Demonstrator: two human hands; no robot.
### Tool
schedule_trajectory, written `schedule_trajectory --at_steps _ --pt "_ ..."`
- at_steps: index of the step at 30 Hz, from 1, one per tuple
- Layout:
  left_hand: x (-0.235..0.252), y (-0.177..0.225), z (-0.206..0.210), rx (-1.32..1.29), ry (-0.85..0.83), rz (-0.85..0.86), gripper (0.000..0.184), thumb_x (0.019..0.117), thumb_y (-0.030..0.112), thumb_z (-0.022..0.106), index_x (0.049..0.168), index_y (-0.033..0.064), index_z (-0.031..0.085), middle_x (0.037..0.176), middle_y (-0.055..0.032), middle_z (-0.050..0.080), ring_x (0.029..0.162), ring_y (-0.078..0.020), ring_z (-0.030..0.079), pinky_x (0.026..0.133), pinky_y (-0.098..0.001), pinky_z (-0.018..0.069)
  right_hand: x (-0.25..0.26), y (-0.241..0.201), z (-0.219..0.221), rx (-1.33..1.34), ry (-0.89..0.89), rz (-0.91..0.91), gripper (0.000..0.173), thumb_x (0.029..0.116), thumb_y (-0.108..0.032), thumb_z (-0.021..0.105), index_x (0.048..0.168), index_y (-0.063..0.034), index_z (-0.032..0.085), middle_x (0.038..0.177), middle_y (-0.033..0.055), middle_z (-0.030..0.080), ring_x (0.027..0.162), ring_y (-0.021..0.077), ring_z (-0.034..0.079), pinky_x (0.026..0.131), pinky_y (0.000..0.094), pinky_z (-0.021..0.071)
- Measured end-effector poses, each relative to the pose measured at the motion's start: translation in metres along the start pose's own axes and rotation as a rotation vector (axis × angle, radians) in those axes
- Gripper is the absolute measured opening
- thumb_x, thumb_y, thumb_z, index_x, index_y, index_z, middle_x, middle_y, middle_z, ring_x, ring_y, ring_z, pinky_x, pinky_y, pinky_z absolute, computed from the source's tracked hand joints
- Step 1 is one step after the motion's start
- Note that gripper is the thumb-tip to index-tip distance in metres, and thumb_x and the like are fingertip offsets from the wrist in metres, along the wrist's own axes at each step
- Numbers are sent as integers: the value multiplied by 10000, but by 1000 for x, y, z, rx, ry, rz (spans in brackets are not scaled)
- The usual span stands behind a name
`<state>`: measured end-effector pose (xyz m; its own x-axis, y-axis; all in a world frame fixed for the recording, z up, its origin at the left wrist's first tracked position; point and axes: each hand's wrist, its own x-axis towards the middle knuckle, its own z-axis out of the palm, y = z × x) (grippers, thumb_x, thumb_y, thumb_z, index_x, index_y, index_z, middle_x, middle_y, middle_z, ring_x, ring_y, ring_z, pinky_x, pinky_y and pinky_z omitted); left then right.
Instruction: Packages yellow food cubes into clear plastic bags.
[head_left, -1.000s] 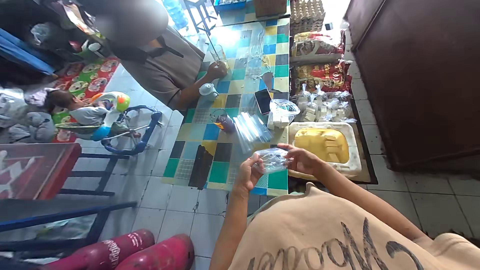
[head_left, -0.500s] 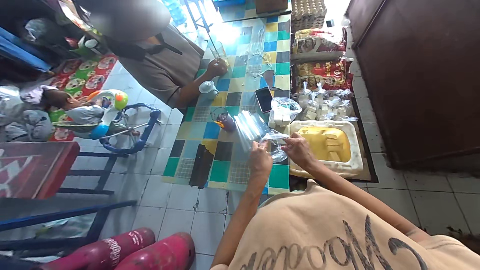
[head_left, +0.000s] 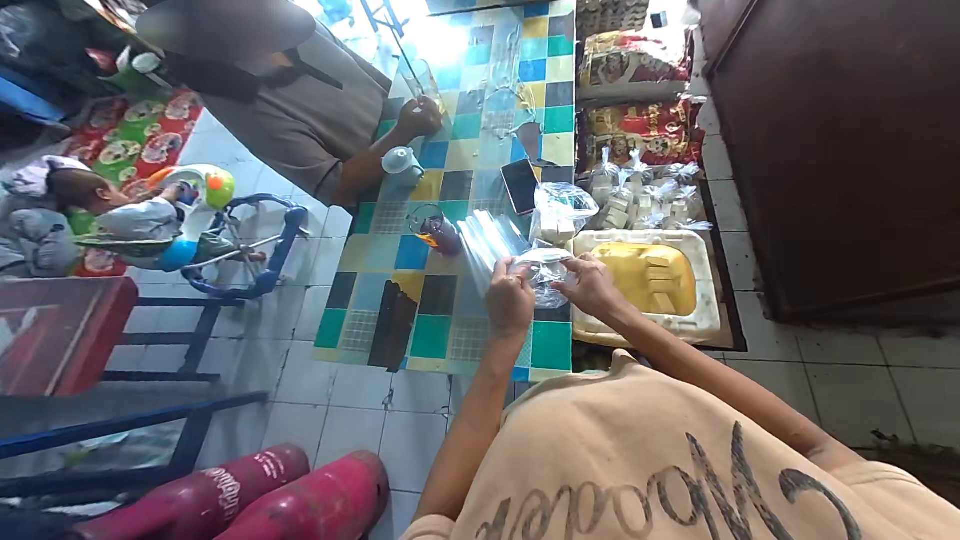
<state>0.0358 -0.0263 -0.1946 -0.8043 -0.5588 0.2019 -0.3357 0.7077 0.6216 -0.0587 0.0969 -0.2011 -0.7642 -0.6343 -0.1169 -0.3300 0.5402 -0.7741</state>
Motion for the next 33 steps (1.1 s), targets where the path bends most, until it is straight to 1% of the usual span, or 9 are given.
schedule_trajectory --at_steps 3,6,11,15,18,21,24,28,33 --pt "-2 6 4 42 -150 -22 230 944 -4 634 1085 90 788 1391 -221 579 1007 -376 695 823 -514 583 3 6 -2 -12 -34 30 397 884 -52 781 1256 30 668 1190 291 610 1025 441 642 847 603 542" --pt "2 15 9 165 -382 -182 319 992 83 618 1303 31 663 1575 -182 408 1146 -395 644 913 -544 553 2 5 -4 -85 -76 33 390 881 2 740 1265 2 672 1198 291 610 1022 461 648 827 627 546" --pt "7 24 9 218 -420 -264 379 980 45 595 1355 -10 604 1579 -230 380 1135 -439 637 893 -579 542 17 9 -14 22 -230 23 445 963 -236 745 1344 -22 659 1224 280 631 1130 416 614 978 573 487" --pt "5 32 10 146 -518 -225 519 946 26 648 1454 77 554 1608 -229 332 1118 -443 644 900 -569 546 19 1 -23 -201 -231 103 397 962 37 544 1329 -53 665 1354 304 553 1114 469 636 918 606 526" --pt "-1 35 18 174 -579 -216 541 935 1 641 1455 132 570 1618 -217 324 1133 -445 639 903 -580 537 20 3 -21 -304 -301 141 384 958 34 552 1325 -35 644 1471 306 450 1112 480 636 882 606 545" --pt "-4 13 17 184 -565 -357 490 923 -2 657 1405 56 596 1579 -232 384 1236 -452 587 984 -602 504 8 25 -20 16 -391 -37 406 966 -172 726 1363 -110 669 1482 281 477 1268 416 566 968 534 530" --pt "-15 -24 0 143 -503 -499 512 946 8 611 1452 24 536 1521 -283 437 1298 -452 543 1056 -587 458 -8 48 -41 318 -618 -81 367 1022 -205 646 1386 -164 665 1539 179 485 1387 292 512 1038 420 523" --pt "-42 -52 -29 58 -435 -563 499 969 55 616 1460 22 530 1465 -299 491 1301 -444 539 1037 -577 469 5 130 -79 249 -650 296 303 1084 -105 498 1324 -1 651 1253 192 682 1052 268 685 946 457 540" --pt "-64 -50 -36 19 -300 -579 470 937 38 600 1401 -31 569 1424 -292 530 1251 -409 569 957 -561 500 51 225 -80 111 -437 680 373 1062 -35 488 1428 4 546 1302 243 648 1087 337 696 981 494 537"
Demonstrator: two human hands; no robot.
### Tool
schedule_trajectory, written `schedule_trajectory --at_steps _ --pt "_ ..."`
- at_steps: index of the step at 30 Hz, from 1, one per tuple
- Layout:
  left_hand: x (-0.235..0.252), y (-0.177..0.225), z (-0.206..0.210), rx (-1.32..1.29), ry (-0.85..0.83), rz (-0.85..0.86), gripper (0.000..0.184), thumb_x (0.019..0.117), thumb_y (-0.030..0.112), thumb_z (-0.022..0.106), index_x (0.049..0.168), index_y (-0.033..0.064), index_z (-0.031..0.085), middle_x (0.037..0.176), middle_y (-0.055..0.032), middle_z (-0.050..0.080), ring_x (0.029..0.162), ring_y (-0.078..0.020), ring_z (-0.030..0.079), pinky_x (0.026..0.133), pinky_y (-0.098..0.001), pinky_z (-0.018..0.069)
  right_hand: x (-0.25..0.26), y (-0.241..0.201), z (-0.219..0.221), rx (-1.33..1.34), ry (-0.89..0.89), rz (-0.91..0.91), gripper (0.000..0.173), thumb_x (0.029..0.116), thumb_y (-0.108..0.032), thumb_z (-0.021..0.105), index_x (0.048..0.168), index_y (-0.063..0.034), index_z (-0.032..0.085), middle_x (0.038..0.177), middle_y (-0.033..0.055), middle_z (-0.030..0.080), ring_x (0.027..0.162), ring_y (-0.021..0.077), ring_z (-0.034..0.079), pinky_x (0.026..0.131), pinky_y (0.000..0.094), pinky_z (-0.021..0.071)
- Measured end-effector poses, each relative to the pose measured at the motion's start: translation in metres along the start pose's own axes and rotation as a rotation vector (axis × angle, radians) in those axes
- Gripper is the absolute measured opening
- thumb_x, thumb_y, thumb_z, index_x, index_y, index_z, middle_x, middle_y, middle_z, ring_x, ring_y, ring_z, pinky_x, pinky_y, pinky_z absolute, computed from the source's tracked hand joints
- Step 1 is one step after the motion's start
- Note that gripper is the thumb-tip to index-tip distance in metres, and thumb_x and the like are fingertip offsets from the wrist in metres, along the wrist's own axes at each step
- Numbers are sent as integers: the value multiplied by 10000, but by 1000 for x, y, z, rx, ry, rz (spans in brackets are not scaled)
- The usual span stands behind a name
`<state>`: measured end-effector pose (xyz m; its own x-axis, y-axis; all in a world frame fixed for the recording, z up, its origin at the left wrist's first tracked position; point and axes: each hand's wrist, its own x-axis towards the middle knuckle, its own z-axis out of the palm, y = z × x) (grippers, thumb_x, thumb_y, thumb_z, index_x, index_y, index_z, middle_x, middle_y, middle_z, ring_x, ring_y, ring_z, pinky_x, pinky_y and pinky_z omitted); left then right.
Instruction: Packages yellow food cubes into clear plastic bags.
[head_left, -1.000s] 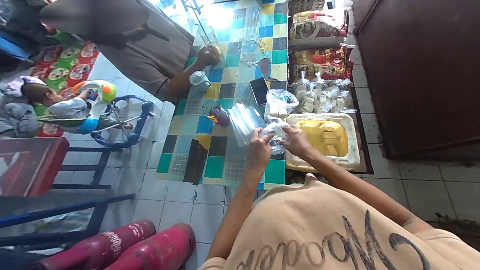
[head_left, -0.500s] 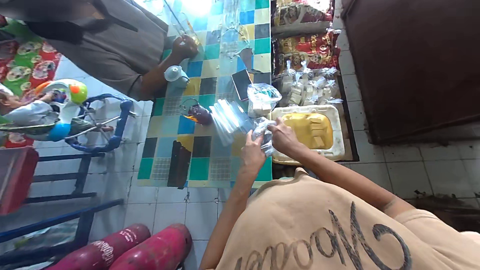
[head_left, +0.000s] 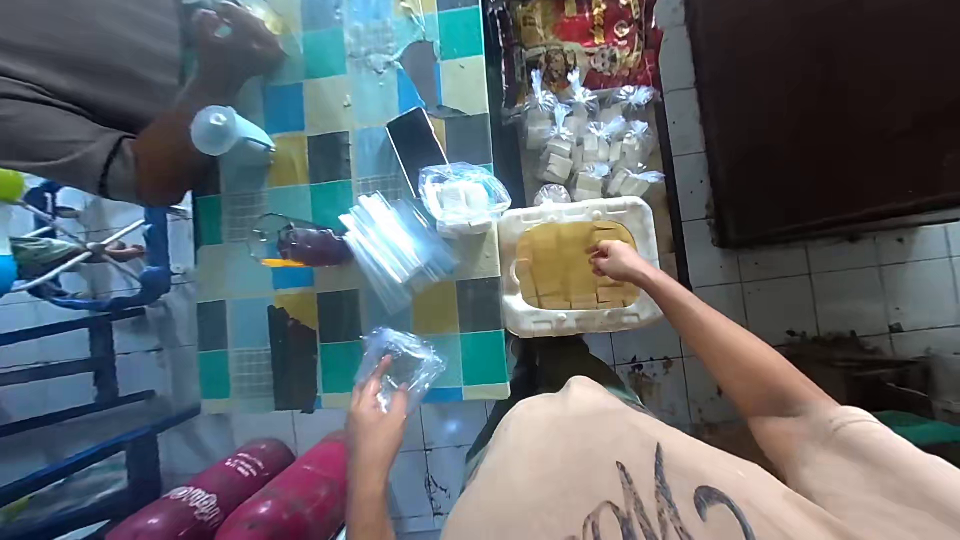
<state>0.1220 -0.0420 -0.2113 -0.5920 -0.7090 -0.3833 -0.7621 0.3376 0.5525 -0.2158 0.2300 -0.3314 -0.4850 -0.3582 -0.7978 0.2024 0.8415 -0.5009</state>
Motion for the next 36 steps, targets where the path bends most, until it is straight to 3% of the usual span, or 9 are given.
schedule_trajectory --at_steps 3,6,11,15,21,25,27,30,36 --pt "-6 9 8 -14 26 43 471 920 70 607 1373 -57 585 1396 -281 567 1285 -366 553 1043 -505 446 45 11 5 -160 -103 -32 382 1057 -45 493 1432 -20 559 1329 233 643 1199 372 647 1065 537 479" --pt "-8 18 18 -37 68 79 449 910 88 621 1316 -104 604 1354 -281 597 1293 -276 557 1088 -363 431 86 26 22 -306 -206 -133 373 1044 -13 494 1398 -9 609 1347 249 638 1269 408 605 1115 565 430" --pt "-13 43 48 -91 171 53 415 915 34 607 1271 -178 580 1306 -305 592 1215 -80 568 1006 -166 441 111 24 56 -492 -375 -287 349 997 47 539 1320 10 667 1305 271 654 1270 451 589 1114 591 414" --pt "-23 57 69 -180 200 37 388 903 -29 585 1249 -202 560 1233 -227 604 991 79 612 855 -84 501 110 20 72 -533 -436 -306 393 915 125 609 1307 103 616 1337 345 575 1299 503 526 1111 603 401" --pt "-41 60 82 -205 263 -21 385 897 -23 585 1229 -215 561 1224 -212 615 1027 80 601 890 -88 489 120 15 65 -545 -449 -263 305 958 62 600 1256 123 626 1268 347 619 1252 508 567 1080 621 416" --pt "-45 63 92 -221 261 -40 366 897 -10 589 1217 -188 591 1186 -183 630 1008 80 606 864 -75 490 122 22 74 -472 -422 -277 350 938 -135 753 1167 116 668 1153 325 667 1155 494 620 1032 637 452" --pt "-44 63 93 -204 250 -29 361 906 1 595 1212 -189 601 1194 -218 630 1034 62 600 879 -78 476 122 28 78 -454 -381 -280 222 977 -90 676 1100 92 712 1113 306 693 1127 480 643 1009 638 469" --pt "-42 66 95 -224 260 -25 363 906 -7 597 1217 -194 596 1207 -235 617 1050 54 598 884 -80 478 122 22 69 -515 -374 -168 249 1046 -94 547 1144 73 703 1200 299 671 1194 467 619 1017 634 463" --pt "-45 65 87 -244 292 -20 370 905 -6 593 1237 -168 606 1234 -241 610 1068 18 599 893 -94 477 91 -10 42 -655 -320 -70 259 1051 -105 524 1182 22 709 1240 273 666 1206 469 616 969 674 480"
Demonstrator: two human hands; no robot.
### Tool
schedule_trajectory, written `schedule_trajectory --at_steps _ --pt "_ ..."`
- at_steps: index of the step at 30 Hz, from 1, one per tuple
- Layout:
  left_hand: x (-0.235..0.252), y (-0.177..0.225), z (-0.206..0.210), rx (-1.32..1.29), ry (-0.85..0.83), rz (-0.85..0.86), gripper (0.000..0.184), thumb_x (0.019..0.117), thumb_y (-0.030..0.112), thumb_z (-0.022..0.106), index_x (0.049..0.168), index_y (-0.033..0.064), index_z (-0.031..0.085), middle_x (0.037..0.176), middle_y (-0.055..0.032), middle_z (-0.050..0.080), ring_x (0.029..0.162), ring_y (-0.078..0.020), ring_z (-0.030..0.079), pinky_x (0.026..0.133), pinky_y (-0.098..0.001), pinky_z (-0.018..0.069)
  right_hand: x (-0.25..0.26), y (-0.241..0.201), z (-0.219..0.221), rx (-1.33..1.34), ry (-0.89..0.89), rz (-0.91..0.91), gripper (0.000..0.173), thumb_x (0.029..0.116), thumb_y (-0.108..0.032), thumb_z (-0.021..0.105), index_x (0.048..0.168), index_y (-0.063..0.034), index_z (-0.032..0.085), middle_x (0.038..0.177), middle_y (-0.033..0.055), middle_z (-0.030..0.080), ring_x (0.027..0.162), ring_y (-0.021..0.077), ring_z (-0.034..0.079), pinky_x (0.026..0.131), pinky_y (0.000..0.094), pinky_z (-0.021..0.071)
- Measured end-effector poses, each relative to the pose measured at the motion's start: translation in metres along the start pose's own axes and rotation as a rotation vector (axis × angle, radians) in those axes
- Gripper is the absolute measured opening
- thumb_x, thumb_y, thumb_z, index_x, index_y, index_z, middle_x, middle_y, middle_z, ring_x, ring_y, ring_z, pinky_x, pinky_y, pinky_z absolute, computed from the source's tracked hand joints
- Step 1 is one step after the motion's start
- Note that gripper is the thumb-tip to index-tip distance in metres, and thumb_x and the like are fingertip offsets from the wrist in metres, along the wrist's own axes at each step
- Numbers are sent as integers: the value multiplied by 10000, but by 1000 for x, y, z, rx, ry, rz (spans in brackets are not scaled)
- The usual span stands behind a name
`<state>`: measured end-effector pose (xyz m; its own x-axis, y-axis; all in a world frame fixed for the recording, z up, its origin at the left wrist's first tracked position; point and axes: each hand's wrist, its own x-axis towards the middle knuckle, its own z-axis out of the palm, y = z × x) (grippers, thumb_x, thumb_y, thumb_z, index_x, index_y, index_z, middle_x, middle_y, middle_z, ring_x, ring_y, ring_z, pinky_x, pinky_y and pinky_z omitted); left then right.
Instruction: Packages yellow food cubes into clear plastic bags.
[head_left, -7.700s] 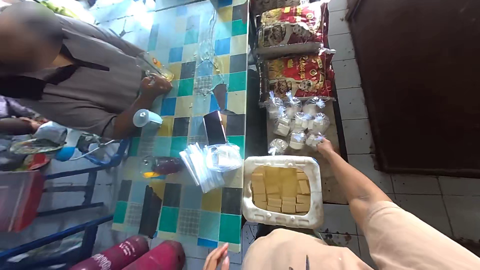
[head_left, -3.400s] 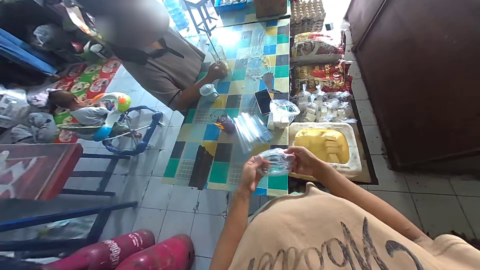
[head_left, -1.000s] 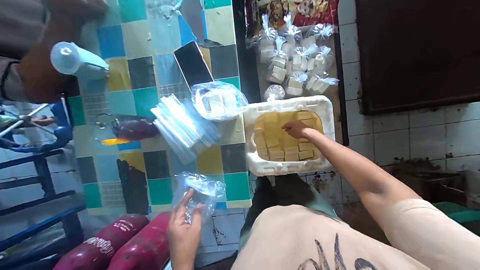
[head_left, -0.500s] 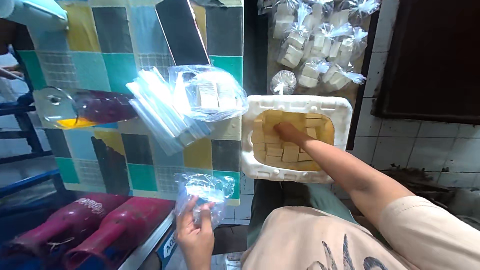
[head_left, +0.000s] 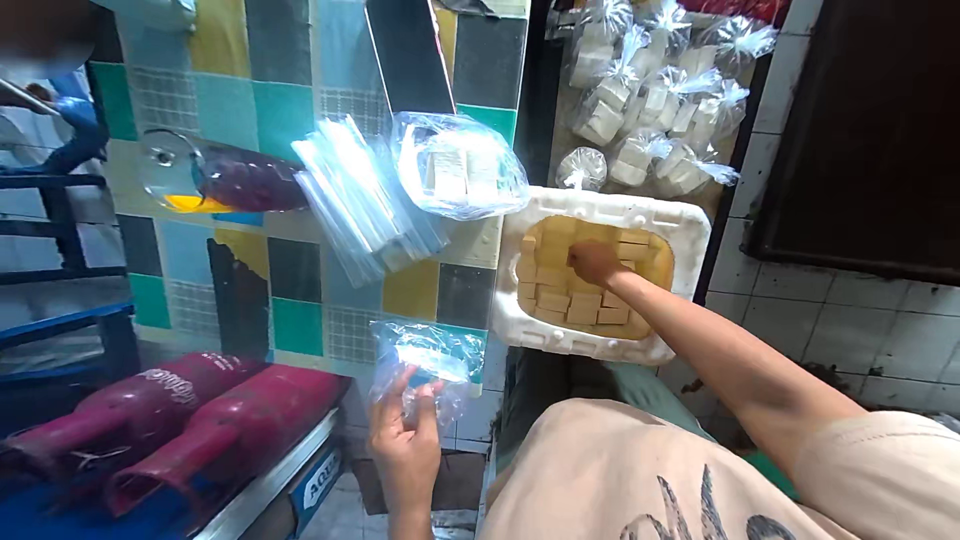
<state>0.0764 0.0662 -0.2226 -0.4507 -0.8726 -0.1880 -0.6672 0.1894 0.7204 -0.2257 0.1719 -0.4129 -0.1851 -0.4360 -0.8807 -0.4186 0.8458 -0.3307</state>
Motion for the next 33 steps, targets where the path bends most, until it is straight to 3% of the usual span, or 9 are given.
schedule_trajectory --at_steps 3,5,7,10,14,20,25,30,33 --pt "0 4 -7 -13 17 31 363 919 8 597 1241 -160 607 1249 -241 608 1111 3 593 923 -107 476 -62 -3 -14 -42 156 -154 223 1045 -105 548 1124 -1 729 1150 241 698 1130 440 655 947 639 505" --pt "-1 8 -11 -12 25 53 372 917 13 597 1245 -164 603 1250 -252 605 1116 -5 591 926 -111 474 -99 16 -16 4 518 -427 143 999 -73 628 998 -4 753 985 197 725 936 387 714 814 576 568" --pt "-2 13 -12 -14 30 71 373 921 13 595 1249 -165 598 1241 -248 605 1077 13 600 902 -99 479 -122 41 -24 78 851 -585 109 963 -60 668 1010 -9 753 1103 180 720 1044 354 696 926 517 564" --pt "-5 18 -12 -6 22 89 370 936 26 589 1260 -151 603 1234 -245 604 1015 18 617 861 -99 495 -134 76 -36 224 1042 -482 132 966 -112 700 1040 -15 752 1340 247 608 1280 451 531 1086 573 414" --pt "-6 25 -9 -18 -7 117 375 943 11 581 1270 -173 576 1256 -270 585 970 32 624 826 -98 508 -115 102 -31 345 1097 -418 149 925 -151 747 997 -31 796 1313 297 616 1273 491 523 1097 600 381" --pt "-6 25 -9 16 -29 151 394 938 27 594 1282 -164 575 1261 -267 591 989 24 623 831 -102 508 -112 111 -20 355 1109 -391 464 916 -264 775 1299 -15 698 1440 326 521 1312 496 512 1104 582 414" --pt "-5 27 -6 0 -43 163 386 937 8 585 1278 -172 572 1274 -277 580 977 20 628 825 -109 515 -108 123 -17 408 1067 -396 606 889 -318 795 1372 10 636 1478 318 487 1328 469 506 1119 558 410" --pt "-6 29 -2 -16 -55 171 389 933 11 589 1275 -174 570 1267 -257 582 951 42 626 813 -101 519 -113 125 -7 550 980 -332 831 842 -356 831 1504 13 490 1585 289 365 1443 440 388 1163 555 363" --pt "-7 31 -1 -17 -69 160 392 937 13 583 1282 -171 566 1282 -264 577 961 36 627 815 -103 518 -119 121 -1 705 920 -268 886 860 -352 819 1562 -8 403 1626 267 306 1471 392 353 1106 520 408"
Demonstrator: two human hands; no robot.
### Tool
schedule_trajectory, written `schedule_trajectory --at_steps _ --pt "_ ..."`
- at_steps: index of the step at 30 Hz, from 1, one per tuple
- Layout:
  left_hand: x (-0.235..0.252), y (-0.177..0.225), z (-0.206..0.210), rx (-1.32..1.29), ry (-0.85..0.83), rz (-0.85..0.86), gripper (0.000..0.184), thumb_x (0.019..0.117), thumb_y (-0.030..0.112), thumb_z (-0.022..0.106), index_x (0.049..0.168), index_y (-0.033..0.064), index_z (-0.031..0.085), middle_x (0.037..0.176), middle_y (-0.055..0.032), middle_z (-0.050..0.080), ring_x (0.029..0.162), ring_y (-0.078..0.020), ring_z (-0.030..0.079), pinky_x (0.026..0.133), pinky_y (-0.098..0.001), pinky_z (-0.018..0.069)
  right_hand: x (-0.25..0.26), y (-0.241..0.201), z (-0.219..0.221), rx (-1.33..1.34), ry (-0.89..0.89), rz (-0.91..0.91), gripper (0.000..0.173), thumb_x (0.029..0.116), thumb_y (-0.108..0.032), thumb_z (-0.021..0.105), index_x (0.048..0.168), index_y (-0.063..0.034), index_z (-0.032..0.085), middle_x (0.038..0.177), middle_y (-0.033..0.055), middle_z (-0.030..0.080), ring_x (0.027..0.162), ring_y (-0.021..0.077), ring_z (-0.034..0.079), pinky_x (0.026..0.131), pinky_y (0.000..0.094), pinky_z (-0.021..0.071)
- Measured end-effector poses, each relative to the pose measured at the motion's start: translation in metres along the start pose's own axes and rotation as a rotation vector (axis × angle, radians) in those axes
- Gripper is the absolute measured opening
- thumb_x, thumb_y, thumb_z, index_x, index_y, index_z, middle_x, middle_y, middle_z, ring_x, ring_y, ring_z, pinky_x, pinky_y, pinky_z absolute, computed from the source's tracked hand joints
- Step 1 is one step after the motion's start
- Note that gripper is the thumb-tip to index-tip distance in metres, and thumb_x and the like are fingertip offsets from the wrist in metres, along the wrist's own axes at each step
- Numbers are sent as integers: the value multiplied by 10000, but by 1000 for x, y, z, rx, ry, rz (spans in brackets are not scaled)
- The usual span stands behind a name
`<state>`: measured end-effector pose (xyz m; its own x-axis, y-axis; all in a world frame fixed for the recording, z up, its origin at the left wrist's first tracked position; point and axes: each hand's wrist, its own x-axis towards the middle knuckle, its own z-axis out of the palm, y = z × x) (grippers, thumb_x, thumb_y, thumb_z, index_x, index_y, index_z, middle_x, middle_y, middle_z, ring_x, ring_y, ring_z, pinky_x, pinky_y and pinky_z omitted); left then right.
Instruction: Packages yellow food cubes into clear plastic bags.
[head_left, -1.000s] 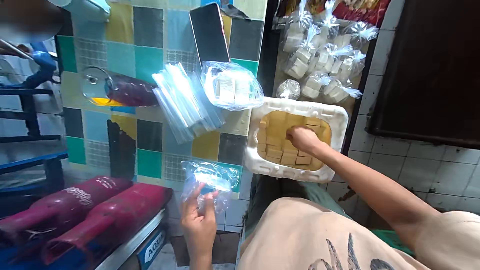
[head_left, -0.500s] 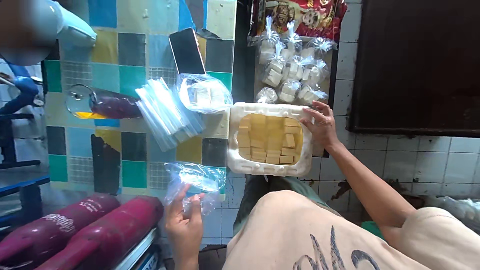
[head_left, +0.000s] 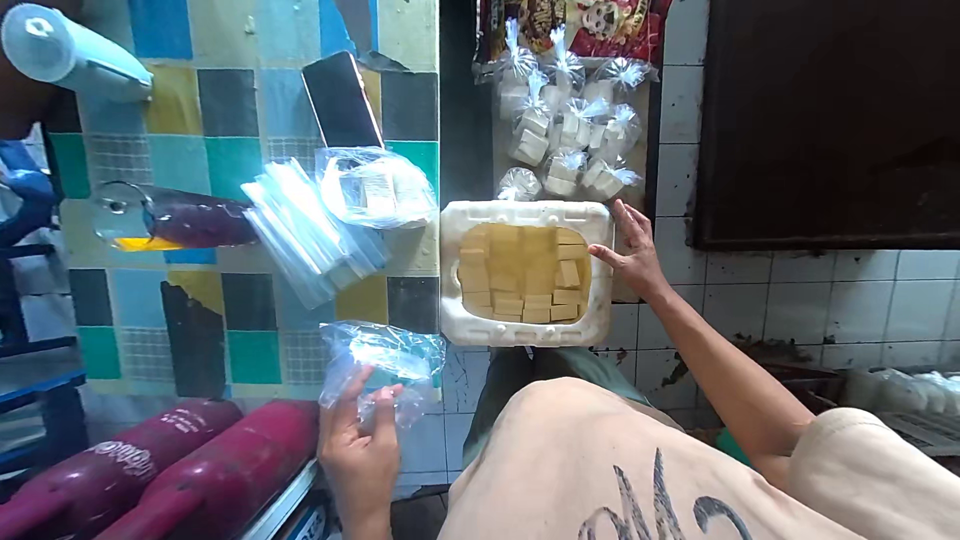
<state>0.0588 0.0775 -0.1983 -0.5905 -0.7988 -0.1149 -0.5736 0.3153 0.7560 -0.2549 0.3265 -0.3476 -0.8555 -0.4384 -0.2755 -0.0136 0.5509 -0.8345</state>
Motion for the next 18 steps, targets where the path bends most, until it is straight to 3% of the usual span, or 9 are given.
schedule_trajectory --at_steps 4,7,10,13,15,16,18 --pt "-1 4 2 -3 -8 6 385 936 4 583 1279 -172 569 1275 -252 583 969 43 626 822 -97 518 -18 1 4 58 51 -14 858 869 -387 787 1563 -40 421 1654 248 255 1496 396 303 1133 542 376" --pt "0 6 5 -1 -5 1 386 932 8 583 1276 -166 575 1260 -237 586 965 45 628 823 -94 517 -39 6 8 -116 87 -132 808 928 -522 678 1570 -97 433 1682 216 203 1508 418 279 1165 585 339" --pt "1 8 6 17 -20 -2 402 932 28 587 1289 -158 571 1276 -244 581 994 27 623 836 -106 514 -52 20 16 -342 113 -182 764 930 -633 590 1536 -175 509 1658 246 257 1486 493 288 1103 720 283" --pt "2 8 9 3 -34 -14 412 936 31 587 1308 -144 565 1285 -234 577 991 21 625 831 -111 518 -54 20 13 -427 39 -145 795 921 -676 565 1559 -208 478 1643 229 314 1478 511 299 1089 754 256" --pt "3 6 10 2 -42 -11 414 932 40 595 1308 -131 574 1287 -227 585 971 20 628 822 -115 521 -54 6 3 -138 -71 -4 649 1009 -478 558 1568 -162 460 1655 177 317 1502 438 295 1123 701 281" --pt "3 5 10 -1 -47 -10 416 932 44 597 1310 -127 575 1290 -222 584 967 18 630 821 -119 525 -54 -2 -2 103 -115 118 556 1080 -401 412 1576 -151 438 1672 122 304 1515 346 307 1161 608 312" --pt "4 4 10 -1 -55 -2 414 937 44 599 1313 -128 576 1318 -243 579 999 -12 638 846 -146 532 -52 -5 -8 596 -136 358 687 1090 -537 76 1585 -174 384 1646 0 371 1453 172 419 1124 429 411"
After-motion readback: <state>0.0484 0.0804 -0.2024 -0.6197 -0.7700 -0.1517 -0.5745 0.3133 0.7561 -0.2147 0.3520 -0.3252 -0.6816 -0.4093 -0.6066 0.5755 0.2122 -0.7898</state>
